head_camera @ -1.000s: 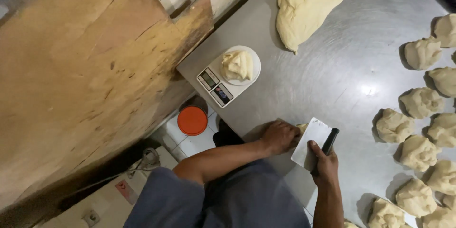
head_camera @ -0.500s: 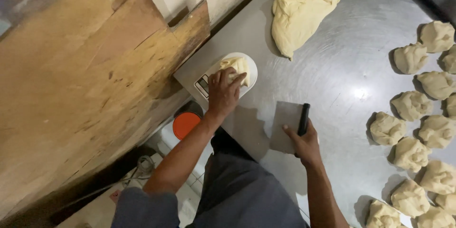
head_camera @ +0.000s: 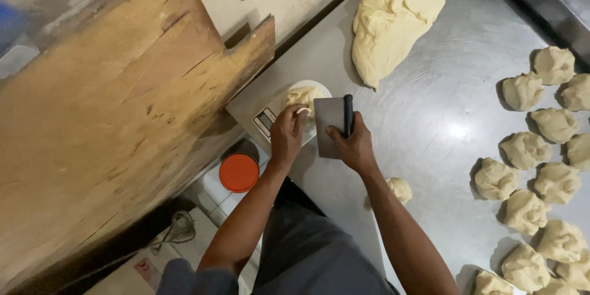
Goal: Cutting dough into portions and weighing each piece on a digital scale in a bakery.
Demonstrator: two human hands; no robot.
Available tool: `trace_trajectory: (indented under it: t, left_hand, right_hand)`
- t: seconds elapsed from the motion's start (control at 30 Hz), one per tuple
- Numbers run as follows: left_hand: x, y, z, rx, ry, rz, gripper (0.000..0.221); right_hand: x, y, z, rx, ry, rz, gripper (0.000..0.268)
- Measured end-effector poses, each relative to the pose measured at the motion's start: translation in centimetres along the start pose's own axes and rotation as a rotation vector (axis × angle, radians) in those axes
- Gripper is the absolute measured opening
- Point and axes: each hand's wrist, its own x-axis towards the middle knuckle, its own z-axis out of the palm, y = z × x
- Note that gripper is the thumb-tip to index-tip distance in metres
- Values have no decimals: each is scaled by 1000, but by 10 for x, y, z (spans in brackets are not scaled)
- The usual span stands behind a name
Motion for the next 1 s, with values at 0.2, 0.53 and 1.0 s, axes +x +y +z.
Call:
trace_trajectory:
  t: [0.2,0.53,1.0]
  left_hand:
    - [3,1,4,-131,97,-193,23]
    - [-11,24,2,-309,-124,-92,21]
    - [-41,145,-14,-990,-188,-130,22]
  right_hand:
    - [6,6,31,-30,45,-57,42]
    - [28,45,53,39,117,-131,45]
    - [34,21,-10,98,24,110,47]
